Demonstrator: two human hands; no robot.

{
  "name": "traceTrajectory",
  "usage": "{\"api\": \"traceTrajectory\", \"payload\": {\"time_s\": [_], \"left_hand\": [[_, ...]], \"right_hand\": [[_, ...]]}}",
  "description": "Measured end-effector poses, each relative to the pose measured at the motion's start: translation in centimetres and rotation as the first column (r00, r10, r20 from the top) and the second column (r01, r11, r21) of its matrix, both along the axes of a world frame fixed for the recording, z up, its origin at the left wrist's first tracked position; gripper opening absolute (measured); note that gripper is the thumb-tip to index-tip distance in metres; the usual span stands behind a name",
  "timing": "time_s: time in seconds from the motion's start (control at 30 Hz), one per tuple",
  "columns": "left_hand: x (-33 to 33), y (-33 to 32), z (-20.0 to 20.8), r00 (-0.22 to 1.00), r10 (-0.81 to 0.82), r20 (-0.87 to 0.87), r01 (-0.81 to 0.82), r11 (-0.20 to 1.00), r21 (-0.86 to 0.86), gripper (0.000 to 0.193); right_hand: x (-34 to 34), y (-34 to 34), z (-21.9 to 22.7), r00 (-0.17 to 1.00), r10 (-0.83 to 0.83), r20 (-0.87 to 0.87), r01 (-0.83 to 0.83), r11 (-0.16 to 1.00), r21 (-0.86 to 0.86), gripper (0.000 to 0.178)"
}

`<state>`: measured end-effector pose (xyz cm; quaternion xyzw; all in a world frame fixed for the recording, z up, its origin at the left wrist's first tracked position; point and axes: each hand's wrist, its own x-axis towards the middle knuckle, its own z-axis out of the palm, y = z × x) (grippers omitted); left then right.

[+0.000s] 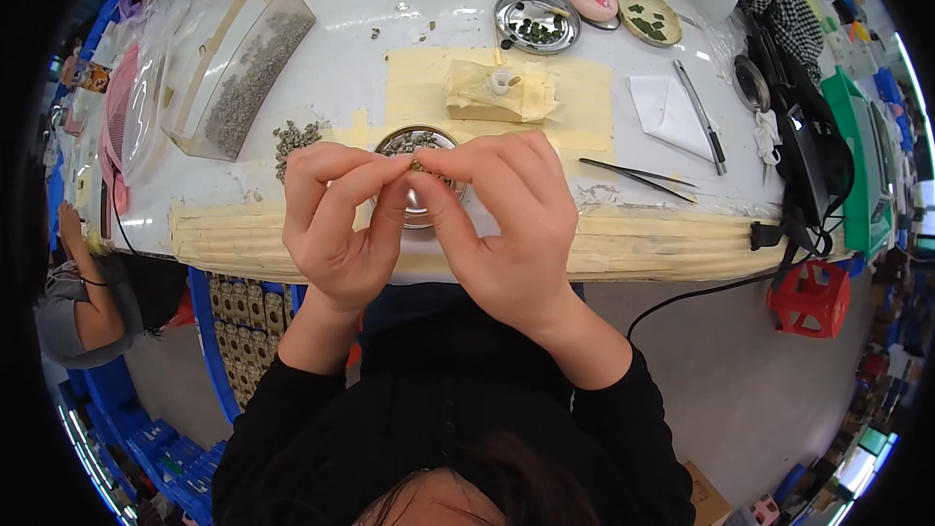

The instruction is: Assembling small metal components by hand at a factory workbench.

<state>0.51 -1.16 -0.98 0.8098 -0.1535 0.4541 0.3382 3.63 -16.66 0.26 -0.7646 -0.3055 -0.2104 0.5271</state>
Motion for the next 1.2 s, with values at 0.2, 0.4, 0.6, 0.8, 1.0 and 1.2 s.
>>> {"api": "traceTrajectory", "payload": {"time_s": [0.2,0.4,0.6,0.8,1.0,1.2], "left_hand": [[-0.1,0.1,0.1,0.998,0.0,-0.064,-0.005,0.998,-0.07,0.024],[-0.3,0.2,0.2,0.998,-0.016,-0.067,0.009,0.994,-0.109,0.023],[-0.1,0.2,0.1,0.999,-0.045,-0.027,0.044,0.997,-0.06,0.024],[0.0,0.1,0.2,0.999,-0.04,-0.018,0.039,0.998,-0.049,0.025],[0.0,0.0,0.2,0.999,-0.005,-0.046,0.002,0.999,-0.052,0.023],[-0.2,0.0,0.2,0.998,-0.007,-0.058,0.002,0.996,-0.085,0.023]], "right_hand": [[-0.6,0.5,-0.2,0.949,-0.062,0.308,0.104,0.987,-0.123,0.036],[-0.5,0.0,0.0,0.998,-0.022,0.065,0.026,0.997,-0.066,0.024],[-0.7,0.1,-0.5,0.812,0.346,-0.471,-0.17,0.911,0.375,0.015],[-0.5,-0.3,0.3,0.638,0.513,-0.575,-0.153,0.816,0.558,0.017],[-0.7,-0.3,0.6,0.92,0.224,-0.321,-0.136,0.952,0.273,0.015],[-0.8,0.0,0.3,0.999,0.035,-0.025,-0.035,0.999,0.032,0.02]]}}
